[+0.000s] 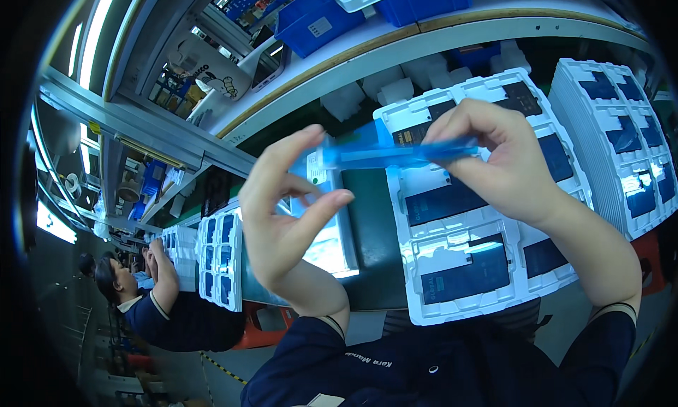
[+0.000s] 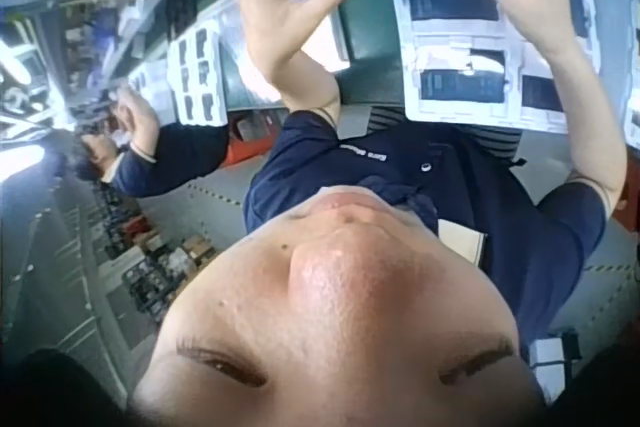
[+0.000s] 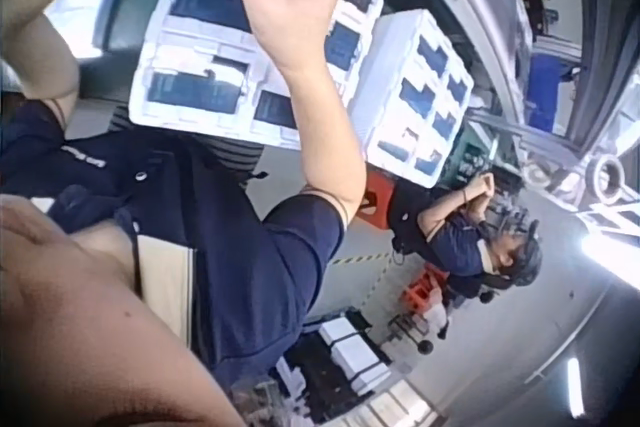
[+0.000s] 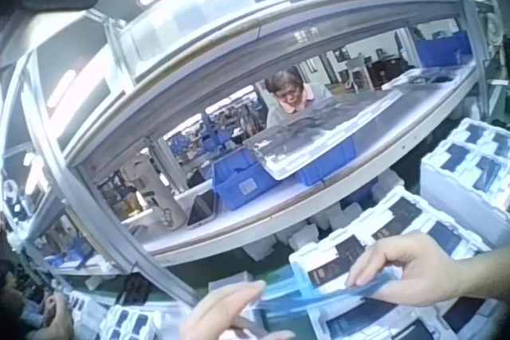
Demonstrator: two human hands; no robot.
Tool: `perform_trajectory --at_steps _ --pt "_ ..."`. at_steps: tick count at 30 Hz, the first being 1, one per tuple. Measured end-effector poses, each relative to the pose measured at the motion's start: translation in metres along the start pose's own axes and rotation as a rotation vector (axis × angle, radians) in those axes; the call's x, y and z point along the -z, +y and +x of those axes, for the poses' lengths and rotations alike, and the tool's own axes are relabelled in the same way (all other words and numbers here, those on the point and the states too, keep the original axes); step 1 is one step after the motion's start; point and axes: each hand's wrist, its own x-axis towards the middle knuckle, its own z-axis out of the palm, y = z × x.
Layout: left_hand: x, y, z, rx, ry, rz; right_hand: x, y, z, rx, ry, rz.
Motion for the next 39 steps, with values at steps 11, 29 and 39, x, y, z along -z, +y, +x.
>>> perform_trajectory --at_steps 11,29,39 --pt "-0.028 -0.019 0.013 -0.218 0.016 -0.288 0.007 -0.003 -0.006 -0.116 -0.078 0.094" --pt "0.017 -0.063 0.008 0.024 -0.241 0.081 0.038 0.010 0.034 -0.338 0.139 0.359" --pt "0.016 -0.078 0.008 0.221 0.369 -0.144 0.027 0.081 0.043 -0.621 0.132 0.055"
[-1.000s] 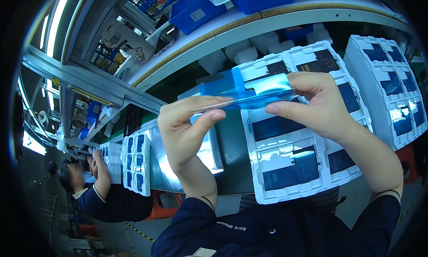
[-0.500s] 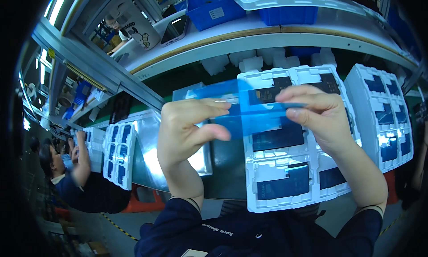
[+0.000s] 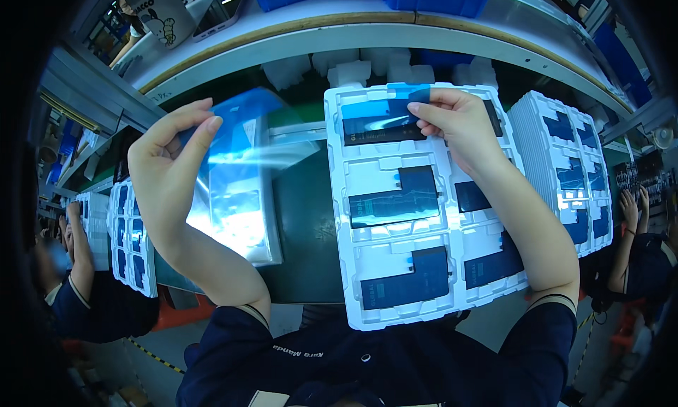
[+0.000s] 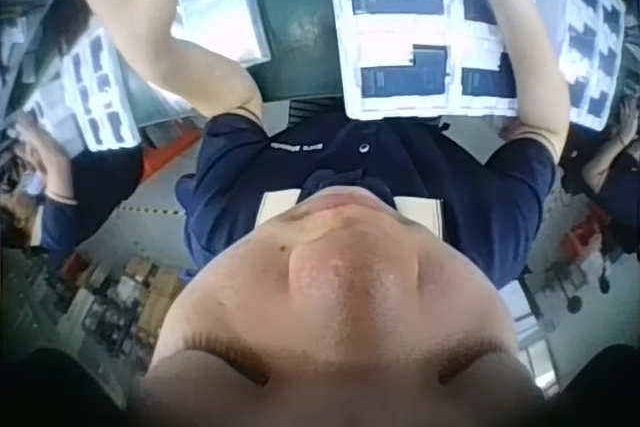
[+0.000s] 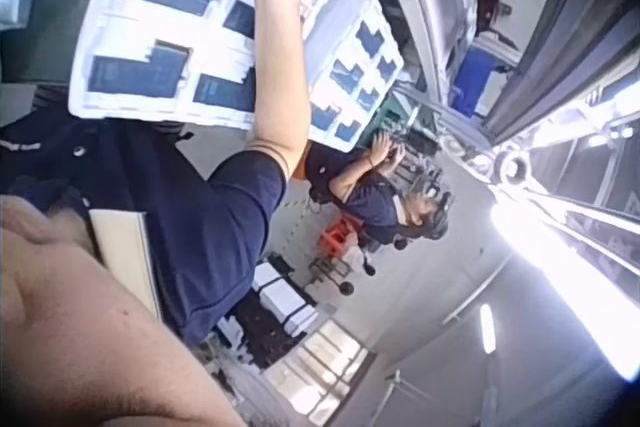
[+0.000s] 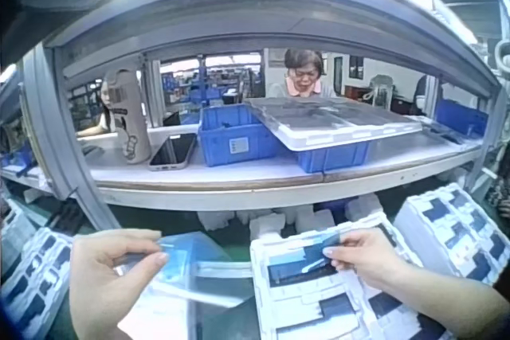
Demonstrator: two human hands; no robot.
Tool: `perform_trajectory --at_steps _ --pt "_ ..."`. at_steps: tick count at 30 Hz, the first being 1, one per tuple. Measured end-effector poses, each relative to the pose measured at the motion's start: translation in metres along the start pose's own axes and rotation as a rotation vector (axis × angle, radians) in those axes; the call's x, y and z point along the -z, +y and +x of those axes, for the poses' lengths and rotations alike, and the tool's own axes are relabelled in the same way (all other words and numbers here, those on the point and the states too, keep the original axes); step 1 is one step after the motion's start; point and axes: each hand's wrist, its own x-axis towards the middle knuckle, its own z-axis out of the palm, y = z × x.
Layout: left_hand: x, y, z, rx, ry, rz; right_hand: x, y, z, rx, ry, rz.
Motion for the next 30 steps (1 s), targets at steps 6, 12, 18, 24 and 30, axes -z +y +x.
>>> perform_trajectory --at_steps 6,12,18,24,30 --pt "-0.007 -0.012 0.005 -0.079 0.013 0.101 -0.006 0.000 -0.001 0.034 0.001 -0.050" --pt "-0.011 -0.011 0.007 0.004 0.058 0.163 -0.010 -0.001 -0.003 0.024 0.031 -0.103" --pt "-0.014 -0.003 0.005 0.054 0.059 0.127 -0.011 -0.004 -0.007 0.023 0.039 -0.150" --pt "-0.014 -0.003 0.005 0.030 0.044 0.155 -0.013 -0.005 -0.005 0.010 0.037 -0.149" --pt "-0.012 -0.003 0.004 0.004 -0.052 0.180 -0.010 -0.004 -0.005 0.010 0.032 -0.167"
